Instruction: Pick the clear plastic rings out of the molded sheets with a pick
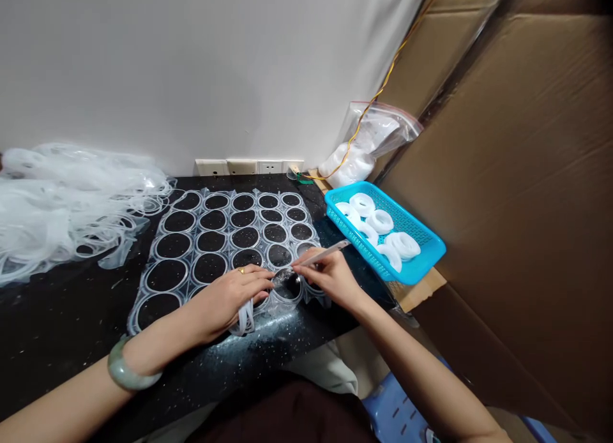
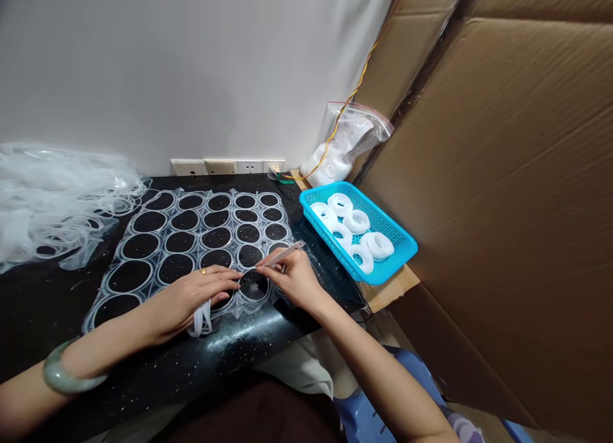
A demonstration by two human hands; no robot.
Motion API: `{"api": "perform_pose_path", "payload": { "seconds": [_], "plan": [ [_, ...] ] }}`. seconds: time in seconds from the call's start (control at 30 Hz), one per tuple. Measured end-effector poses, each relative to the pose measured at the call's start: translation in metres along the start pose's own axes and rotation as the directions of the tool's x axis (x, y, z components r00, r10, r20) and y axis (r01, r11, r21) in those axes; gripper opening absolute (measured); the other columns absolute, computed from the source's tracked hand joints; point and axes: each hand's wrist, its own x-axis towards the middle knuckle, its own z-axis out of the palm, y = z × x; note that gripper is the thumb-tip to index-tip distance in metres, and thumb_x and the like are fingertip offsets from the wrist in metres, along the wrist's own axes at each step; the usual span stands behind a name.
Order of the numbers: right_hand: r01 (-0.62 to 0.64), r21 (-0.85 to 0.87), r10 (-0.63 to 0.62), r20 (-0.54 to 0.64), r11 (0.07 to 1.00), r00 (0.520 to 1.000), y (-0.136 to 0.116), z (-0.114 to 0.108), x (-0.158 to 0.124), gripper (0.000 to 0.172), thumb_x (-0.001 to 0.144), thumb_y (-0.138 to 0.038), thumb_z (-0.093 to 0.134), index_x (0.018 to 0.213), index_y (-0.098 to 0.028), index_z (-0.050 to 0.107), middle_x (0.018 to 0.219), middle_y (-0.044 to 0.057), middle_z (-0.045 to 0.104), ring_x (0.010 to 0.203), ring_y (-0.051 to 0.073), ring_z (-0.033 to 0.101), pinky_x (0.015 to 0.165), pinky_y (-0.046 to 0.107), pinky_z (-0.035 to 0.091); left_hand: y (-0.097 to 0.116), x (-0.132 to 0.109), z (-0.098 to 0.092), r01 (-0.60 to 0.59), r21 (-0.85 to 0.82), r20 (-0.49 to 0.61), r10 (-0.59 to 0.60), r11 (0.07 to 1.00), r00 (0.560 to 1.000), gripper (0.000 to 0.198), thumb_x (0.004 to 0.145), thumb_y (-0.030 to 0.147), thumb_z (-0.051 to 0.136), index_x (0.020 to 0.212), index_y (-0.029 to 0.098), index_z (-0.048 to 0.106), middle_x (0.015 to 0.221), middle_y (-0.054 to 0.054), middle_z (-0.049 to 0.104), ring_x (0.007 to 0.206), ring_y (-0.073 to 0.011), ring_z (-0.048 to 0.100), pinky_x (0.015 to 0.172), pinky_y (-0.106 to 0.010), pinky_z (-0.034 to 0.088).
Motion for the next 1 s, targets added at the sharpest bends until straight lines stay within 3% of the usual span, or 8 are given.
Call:
{"api": "perform_pose_path", "payload": {
  "seconds": [0.17, 0.33, 0.7, 1.0],
  "plan": [
    [-0.089, 0.022, 0.087, 0.054, 0.996, 0.995, 0.010, 0.020, 0.026, 0.014, 0.079, -0.027, 0.071, 0.080, -0.014, 0.076, 0.079, 0.006, 0.074, 0.057, 0.013, 0.061, 0.050, 0.022, 0.044, 0.002, -0.006, 0.001, 0.001, 0.001, -0.021, -0.001, 1.000, 1.000, 0.027, 0.101, 0.022, 0.040, 0.113, 0.015, 0.064, 0.122, -0.012, 0.066, 0.113, -0.0235, 0.058, 0.094, -0.039, 0.050],
    [-0.132, 0.044, 0.129, 0.066, 0.990, 0.989, 0.018, 0.028, 0.026, 0.015, 0.078, -0.027, 0.070, 0.081, -0.013, 0.075, 0.077, 0.006, 0.073, 0.051, 0.011, 0.056, 0.048, 0.022, 0.041, -0.001, -0.010, 0.004, 0.016, 0.019, -0.012, -0.016, 1.000, 1.000, 0.028, 0.100, 0.022, 0.042, 0.118, 0.017, 0.063, 0.127, -0.011, 0.063, 0.116, -0.0246, 0.056, 0.095, -0.041, 0.048],
    [-0.115, 0.009, 0.114, 0.063, 0.993, 0.991, 0.021, 0.029, 0.024, 0.017, 0.081, -0.031, 0.068, 0.082, -0.015, 0.075, 0.081, 0.006, 0.074, 0.057, 0.013, 0.060, 0.050, 0.023, 0.042, 0.001, -0.011, 0.005, 0.009, 0.096, 0.020, -0.011, 0.995, 1.000, 0.029, 0.101, 0.021, 0.039, 0.117, 0.014, 0.063, 0.128, -0.013, 0.062, 0.114, -0.0283, 0.054, 0.093, -0.046, 0.047],
    [0.015, -0.084, -0.010, 0.063, 0.996, 0.998, 0.014, 0.030, 0.022, 0.012, 0.083, -0.024, 0.067, 0.080, -0.016, 0.074, 0.081, 0.007, 0.074, 0.071, 0.018, 0.066, 0.063, 0.028, 0.049, 0.003, -0.004, 0.004, 0.018, 0.115, 0.052, -0.024, 0.993, 0.998, 0.028, 0.100, 0.021, 0.041, 0.116, 0.016, 0.063, 0.133, -0.013, 0.059, 0.110, -0.0279, 0.054, 0.087, -0.045, 0.048]
  ]
}}
